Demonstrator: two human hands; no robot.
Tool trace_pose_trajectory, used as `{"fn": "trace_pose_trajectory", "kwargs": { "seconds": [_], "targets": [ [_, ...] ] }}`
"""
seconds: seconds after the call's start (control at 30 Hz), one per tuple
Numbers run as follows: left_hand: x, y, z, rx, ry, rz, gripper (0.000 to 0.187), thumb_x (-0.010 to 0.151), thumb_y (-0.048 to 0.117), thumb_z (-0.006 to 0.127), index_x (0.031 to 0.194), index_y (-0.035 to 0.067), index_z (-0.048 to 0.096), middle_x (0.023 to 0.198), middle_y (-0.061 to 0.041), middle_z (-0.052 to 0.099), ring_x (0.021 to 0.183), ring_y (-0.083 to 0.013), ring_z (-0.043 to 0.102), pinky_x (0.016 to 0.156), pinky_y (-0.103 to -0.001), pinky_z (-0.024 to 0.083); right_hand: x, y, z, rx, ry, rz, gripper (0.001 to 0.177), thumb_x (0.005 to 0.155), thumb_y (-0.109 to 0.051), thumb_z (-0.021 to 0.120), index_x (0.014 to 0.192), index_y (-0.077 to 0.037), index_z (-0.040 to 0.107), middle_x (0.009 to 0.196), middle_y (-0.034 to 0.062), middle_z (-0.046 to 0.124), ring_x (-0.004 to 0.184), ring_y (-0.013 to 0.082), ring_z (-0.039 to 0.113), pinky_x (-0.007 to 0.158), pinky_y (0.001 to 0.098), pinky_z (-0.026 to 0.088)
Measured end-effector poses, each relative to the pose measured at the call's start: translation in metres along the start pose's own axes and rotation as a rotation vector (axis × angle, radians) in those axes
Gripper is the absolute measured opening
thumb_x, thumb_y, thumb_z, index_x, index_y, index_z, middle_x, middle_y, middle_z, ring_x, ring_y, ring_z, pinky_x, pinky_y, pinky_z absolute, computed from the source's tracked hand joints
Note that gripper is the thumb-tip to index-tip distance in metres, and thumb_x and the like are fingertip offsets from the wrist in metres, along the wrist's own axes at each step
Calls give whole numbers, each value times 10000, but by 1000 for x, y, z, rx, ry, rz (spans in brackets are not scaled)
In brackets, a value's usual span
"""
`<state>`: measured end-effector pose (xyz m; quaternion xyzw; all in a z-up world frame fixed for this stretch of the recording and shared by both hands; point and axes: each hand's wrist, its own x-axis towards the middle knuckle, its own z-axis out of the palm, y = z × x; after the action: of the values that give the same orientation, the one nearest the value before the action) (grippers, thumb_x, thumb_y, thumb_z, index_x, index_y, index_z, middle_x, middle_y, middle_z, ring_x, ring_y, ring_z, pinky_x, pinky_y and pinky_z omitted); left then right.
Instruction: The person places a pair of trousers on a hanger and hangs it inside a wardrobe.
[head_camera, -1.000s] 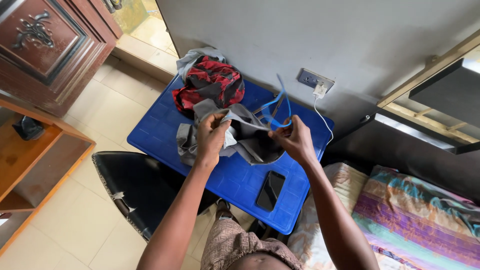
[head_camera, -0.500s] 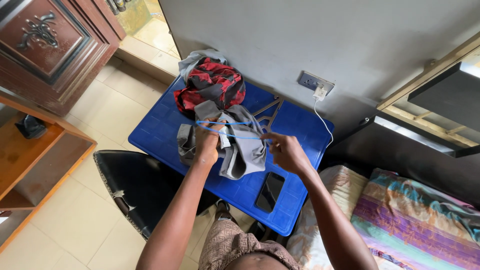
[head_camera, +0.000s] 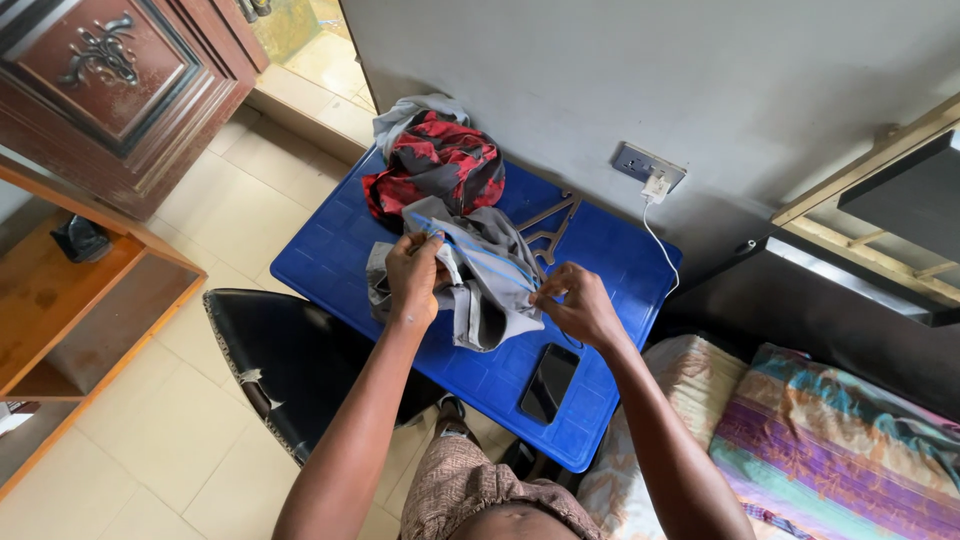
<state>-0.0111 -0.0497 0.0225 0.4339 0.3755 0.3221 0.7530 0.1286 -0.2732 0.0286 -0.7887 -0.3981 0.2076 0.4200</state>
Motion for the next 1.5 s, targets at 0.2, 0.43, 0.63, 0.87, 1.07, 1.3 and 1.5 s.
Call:
{"fn": "trace_pose_trajectory", "kwargs": {
  "seconds": [0.2, 0.43, 0.63, 0.87, 1.07, 1.3, 1.5],
  "targets": [
    [8, -4, -9, -38, 8, 18, 202, 912, 181, 745, 1006, 38, 637, 798, -55, 659, 589, -146, 636, 477, -298, 522, 2, -2, -3, 68, 61, -259, 257, 914, -252, 759, 885, 3, 781, 806, 46, 743, 752, 139, 711, 718, 296, 544],
    [32, -10, -25, -59, 107, 36, 219, 904, 186, 744, 1026, 46, 630, 831, -73, 698, 615, -157, 667, 501, -306, 557, -3, -31, -23, 438, -217, 243, 269, 909, -275, 703, 740, -66, 695, 598, -38, 535, 470, 42, 395, 409, 259, 253],
    [39, -7, -37, -45, 178, 64, 210, 918, 192, 737, 1007, 49, 611, 825, -69, 687, 616, -148, 658, 468, -308, 535, -7, -28, -32, 431, -309, 266, 320, 900, -238, 726, 664, -40, 642, 576, -57, 476, 472, 31, 358, 409, 268, 236],
    [1, 12, -13, 218, -53, 238, 91, 937, 122, 729, 996, 55, 716, 809, 8, 666, 625, -56, 612, 449, -265, 523, -2, -52, -26, 529, -324, 387, 310, 898, -236, 695, 650, -64, 624, 527, -20, 503, 410, 68, 355, 381, 293, 218],
    [-27, 38, 16, 535, -182, 431, 234, 913, 39, 703, 1130, 57, 789, 817, -32, 752, 565, -79, 635, 458, -254, 490, 17, -43, -4, 756, -295, 452, 418, 929, -238, 671, 594, -128, 448, 510, -36, 376, 411, 86, 321, 387, 287, 199],
    [-55, 23, 36, 612, -493, 781, 236, 864, -19, 719, 1097, -17, 758, 978, -94, 765, 816, -130, 747, 663, -273, 593, 28, -24, 40, 968, -275, 431, 361, 1005, -263, 541, 682, -105, 513, 520, -50, 369, 417, 93, 317, 402, 274, 239],
    [-68, 51, 34, 640, -574, 472, 278, 893, -32, 640, 1158, -20, 722, 926, -95, 694, 755, -149, 765, 636, -290, 609, 24, -40, 32, 1053, -326, 230, 318, 1051, -238, 479, 829, -42, 594, 620, 0, 504, 471, 60, 356, 422, 233, 249]
  ]
}}
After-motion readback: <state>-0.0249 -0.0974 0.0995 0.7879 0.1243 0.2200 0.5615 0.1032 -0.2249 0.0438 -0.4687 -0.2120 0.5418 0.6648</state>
